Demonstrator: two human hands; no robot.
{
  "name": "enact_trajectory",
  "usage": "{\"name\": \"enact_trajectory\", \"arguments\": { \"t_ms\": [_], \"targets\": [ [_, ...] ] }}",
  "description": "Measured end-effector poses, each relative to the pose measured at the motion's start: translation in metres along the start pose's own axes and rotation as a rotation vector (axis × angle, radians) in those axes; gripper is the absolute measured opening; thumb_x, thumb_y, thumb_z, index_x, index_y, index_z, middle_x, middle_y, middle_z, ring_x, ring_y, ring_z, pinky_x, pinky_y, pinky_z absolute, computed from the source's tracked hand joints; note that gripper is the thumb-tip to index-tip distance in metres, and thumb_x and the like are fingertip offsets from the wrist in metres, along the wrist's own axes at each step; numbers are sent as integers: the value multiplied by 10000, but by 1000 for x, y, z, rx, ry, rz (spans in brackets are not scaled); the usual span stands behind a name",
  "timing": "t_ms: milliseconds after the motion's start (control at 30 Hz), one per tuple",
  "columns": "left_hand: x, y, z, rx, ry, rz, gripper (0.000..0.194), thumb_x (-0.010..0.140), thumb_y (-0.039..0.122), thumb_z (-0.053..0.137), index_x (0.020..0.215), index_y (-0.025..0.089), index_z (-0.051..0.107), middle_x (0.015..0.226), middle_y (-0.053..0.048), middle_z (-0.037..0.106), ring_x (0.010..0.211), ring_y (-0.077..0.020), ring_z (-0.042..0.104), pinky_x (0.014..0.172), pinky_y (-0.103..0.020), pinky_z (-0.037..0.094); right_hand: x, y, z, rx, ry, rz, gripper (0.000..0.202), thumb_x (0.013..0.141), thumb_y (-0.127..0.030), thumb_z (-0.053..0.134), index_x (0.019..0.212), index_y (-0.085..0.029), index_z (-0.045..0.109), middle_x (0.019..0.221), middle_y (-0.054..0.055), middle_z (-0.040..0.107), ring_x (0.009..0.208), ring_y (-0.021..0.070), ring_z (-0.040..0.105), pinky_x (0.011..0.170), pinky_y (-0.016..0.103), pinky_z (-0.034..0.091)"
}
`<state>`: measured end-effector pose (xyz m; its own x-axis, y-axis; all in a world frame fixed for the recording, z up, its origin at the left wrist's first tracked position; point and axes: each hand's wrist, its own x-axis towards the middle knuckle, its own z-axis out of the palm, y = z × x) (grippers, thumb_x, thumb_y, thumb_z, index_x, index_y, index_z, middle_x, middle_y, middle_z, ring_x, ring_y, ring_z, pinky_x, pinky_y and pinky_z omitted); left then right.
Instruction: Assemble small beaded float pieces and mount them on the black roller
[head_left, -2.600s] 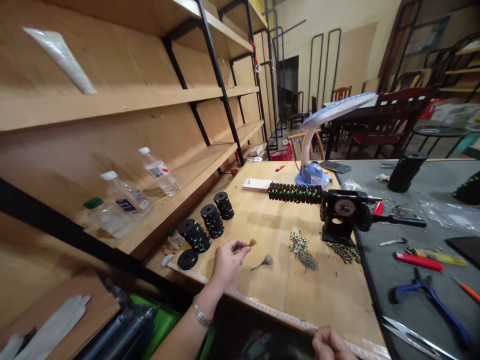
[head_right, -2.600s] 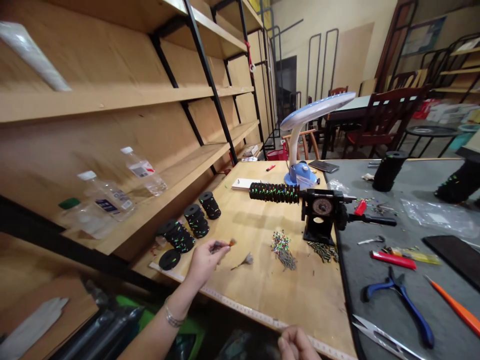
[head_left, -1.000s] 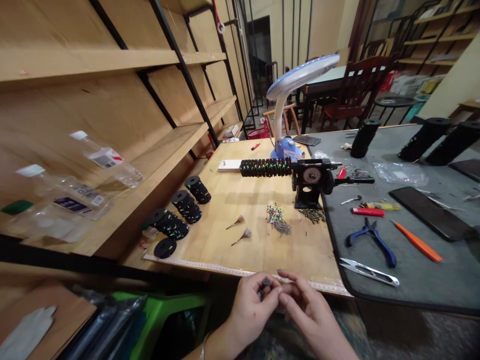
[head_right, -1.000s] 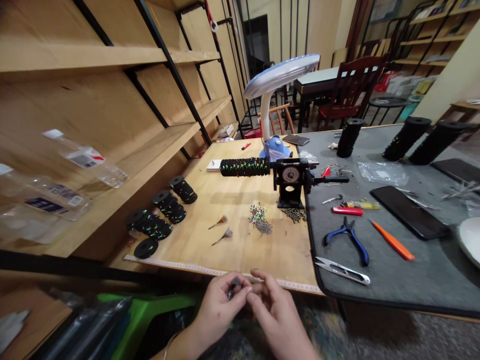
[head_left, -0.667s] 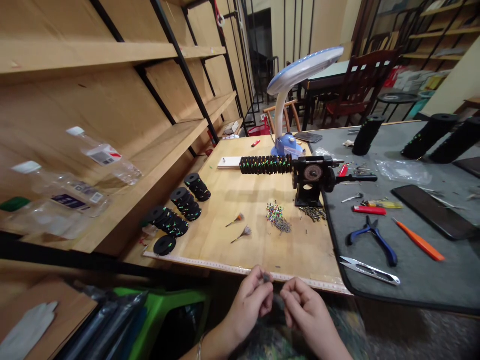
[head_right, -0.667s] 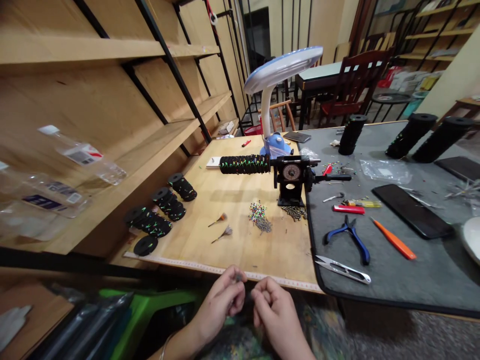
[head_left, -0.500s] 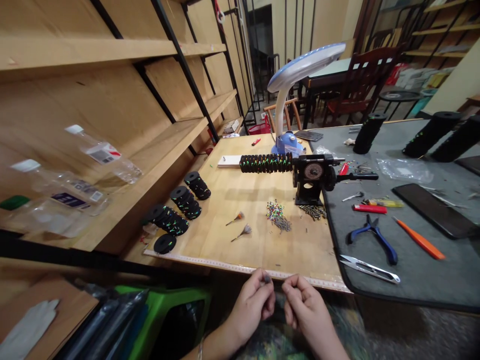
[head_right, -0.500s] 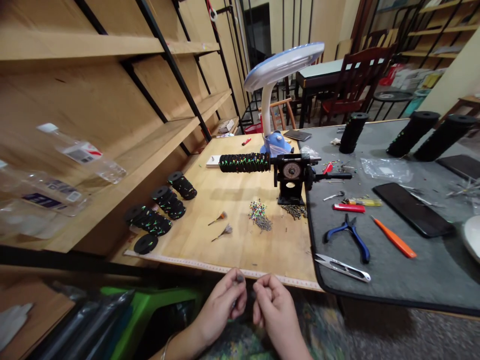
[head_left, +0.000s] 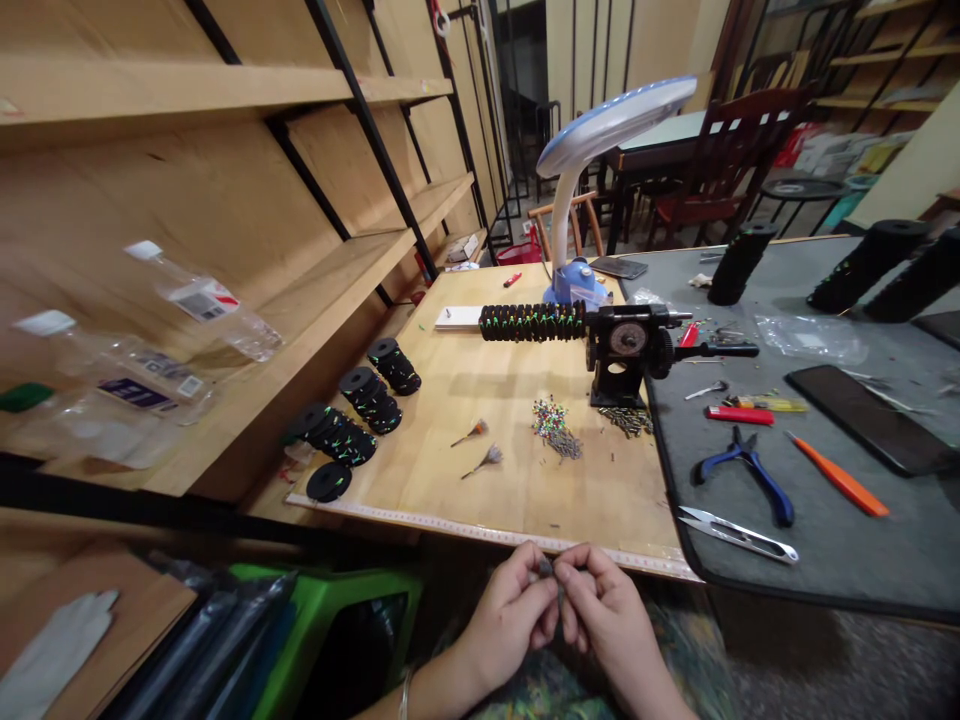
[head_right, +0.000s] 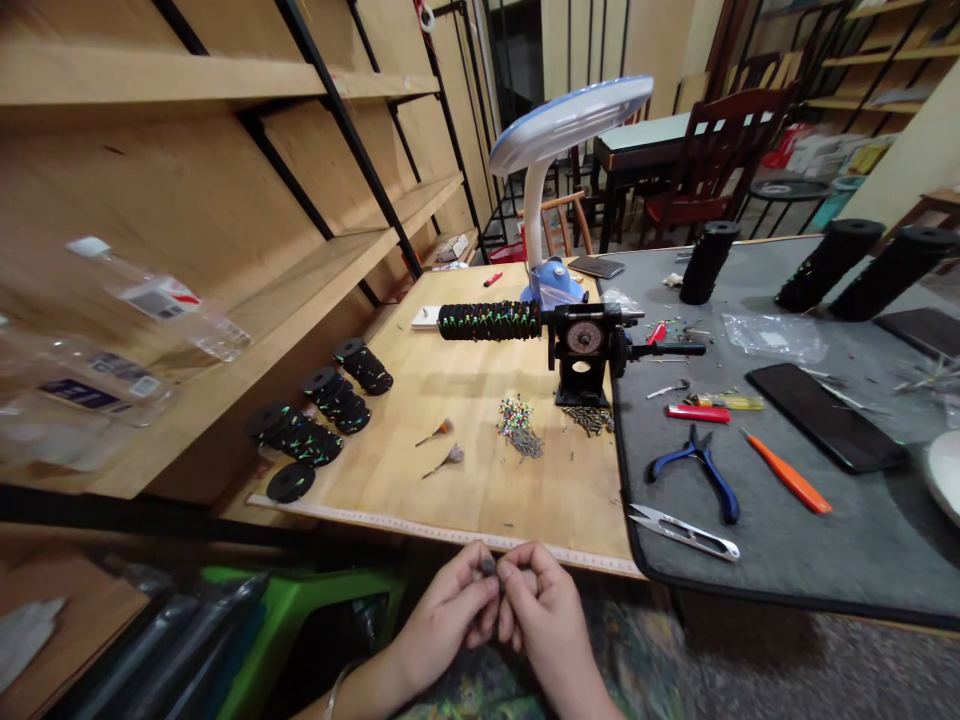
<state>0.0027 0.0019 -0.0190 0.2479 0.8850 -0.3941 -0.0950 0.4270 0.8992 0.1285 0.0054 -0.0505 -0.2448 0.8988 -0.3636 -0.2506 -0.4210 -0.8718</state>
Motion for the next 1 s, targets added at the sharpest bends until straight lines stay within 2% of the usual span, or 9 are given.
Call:
{"name": "enact_trajectory", "arguments": {
  "t_ms": [233,533,733,1000],
  "targets": [
    [1,-4,0,-58,-27,12,301,811,458,575,768,191,443,462,65,483,381,-62,365,396,-199,233,-2,-4,3,8,14,-15,507,695,-691,629,728,-204,492,330,-98,471,271,50,313,333,163,228],
    [1,-2,2,-47,37,52,397,794,553,609,784,178,477,480,78,452,398,-56,369,411,-198,258,1,0,3,20,34,-30,510,693,-692,631,701,-200,496,331,-89,475,279,49,302,349,168,206],
    [1,-4,3,-26,18,77,400,808,560,591,794,176,479,497,74,458,402,-55,373,411,-198,273,1,1,3,35,40,-15,506,691,-688,634,703,-202,496,333,-89,472,277,53,309,345,169,213],
    [4,-6,1,-112,91,68,437,738,581,646,751,203,427,499,103,391,413,-45,285,400,-178,219,-1,1,-1,-22,108,-37,512,688,-703,622,708,-211,480,327,-89,479,280,53,298,350,167,219]
  ]
}}
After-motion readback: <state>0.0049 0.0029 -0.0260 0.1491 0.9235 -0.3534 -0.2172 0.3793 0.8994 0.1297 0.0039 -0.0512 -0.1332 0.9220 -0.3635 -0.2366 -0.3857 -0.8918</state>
